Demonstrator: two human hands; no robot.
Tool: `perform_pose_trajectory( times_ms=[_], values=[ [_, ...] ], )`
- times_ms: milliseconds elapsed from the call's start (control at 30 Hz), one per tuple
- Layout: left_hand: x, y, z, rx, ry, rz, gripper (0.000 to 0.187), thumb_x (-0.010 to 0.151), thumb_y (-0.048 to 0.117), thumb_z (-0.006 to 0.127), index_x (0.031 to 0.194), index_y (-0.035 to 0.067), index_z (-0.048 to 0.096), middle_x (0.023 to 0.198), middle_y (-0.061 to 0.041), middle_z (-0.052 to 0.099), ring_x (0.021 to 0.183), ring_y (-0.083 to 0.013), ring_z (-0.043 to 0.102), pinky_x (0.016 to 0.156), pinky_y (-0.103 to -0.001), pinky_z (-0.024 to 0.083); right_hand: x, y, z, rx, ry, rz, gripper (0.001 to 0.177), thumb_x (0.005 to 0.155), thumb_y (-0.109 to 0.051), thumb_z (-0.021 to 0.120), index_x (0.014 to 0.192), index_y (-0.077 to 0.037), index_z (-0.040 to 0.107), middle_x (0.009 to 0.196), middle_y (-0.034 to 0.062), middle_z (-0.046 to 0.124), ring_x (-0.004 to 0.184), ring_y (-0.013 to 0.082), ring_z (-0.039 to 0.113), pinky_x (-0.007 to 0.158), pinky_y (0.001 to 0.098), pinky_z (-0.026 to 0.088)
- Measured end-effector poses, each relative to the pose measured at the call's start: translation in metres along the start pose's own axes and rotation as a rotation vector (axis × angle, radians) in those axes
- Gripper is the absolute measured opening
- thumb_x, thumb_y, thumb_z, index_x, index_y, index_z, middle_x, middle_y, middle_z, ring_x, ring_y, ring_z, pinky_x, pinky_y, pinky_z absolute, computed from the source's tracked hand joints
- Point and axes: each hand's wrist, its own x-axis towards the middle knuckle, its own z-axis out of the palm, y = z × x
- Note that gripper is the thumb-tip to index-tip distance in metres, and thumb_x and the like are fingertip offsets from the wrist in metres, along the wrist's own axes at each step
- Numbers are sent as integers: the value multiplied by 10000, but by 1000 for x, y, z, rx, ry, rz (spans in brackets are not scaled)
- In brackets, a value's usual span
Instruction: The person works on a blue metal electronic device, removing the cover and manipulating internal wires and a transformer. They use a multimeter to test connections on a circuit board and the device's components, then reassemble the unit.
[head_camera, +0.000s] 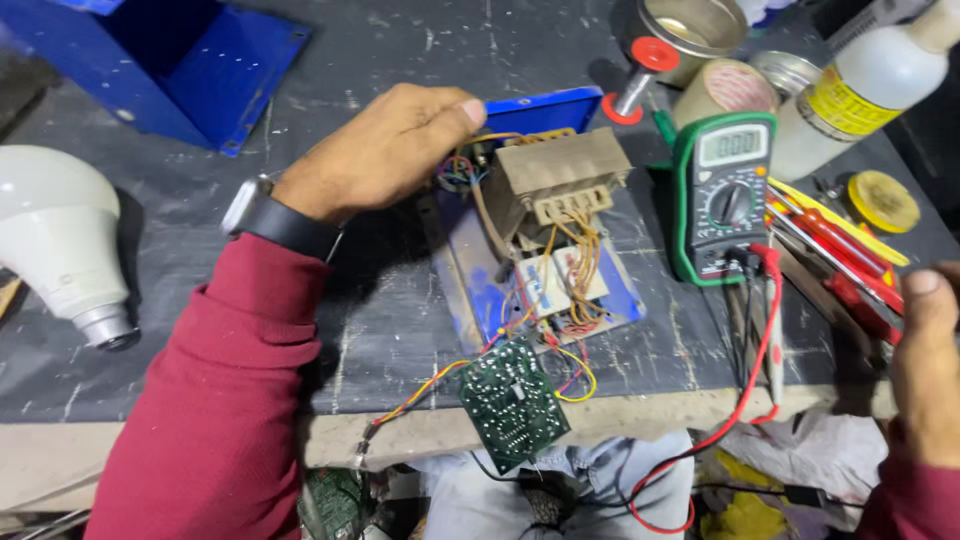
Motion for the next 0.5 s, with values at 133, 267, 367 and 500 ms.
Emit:
perform_pose_trajectory(
  times_ms=[133, 267, 367, 500],
  values=[
    [1, 4, -5, 50, -37, -75, 439, 1051, 402, 468, 1055, 16, 675, 706, -67, 632, 651, -186, 577, 615, -408, 509, -19, -101, 10, 158, -70, -226, 202, 975, -104, 825, 1099, 10, 713, 1007, 119, 714, 864, 226, 648, 786, 311, 489],
    [1, 11, -9, 200, -58, -55, 516, 1071, 401, 442, 866, -36, 624, 622, -152, 591, 575, -275, 570, 605, -459, 477, -4, -158, 19, 206, -185, -310, 286, 822, -164, 861, 1019, -8, 724, 959, 102, 713, 862, 281, 651, 784, 375, 514],
    [0, 13, -12, 302, -60, 1, 514, 1069, 392, 450, 837, -25, 643, 661, -188, 605, 601, -319, 586, 628, -495, 468, 0, -167, 25, 146, -266, -282, 331, 790, -212, 864, 1017, -10, 733, 910, 97, 705, 836, 291, 653, 730, 385, 502],
    [-2, 17, -19, 273, -162, -147, 593, 1047, 432, 433, 729, -27, 631, 567, -183, 605, 539, -323, 625, 586, -496, 494, 0, -149, 35, 108, -290, -229, 334, 798, -295, 861, 992, -51, 743, 861, 55, 703, 741, 232, 649, 648, 352, 492]
  ],
)
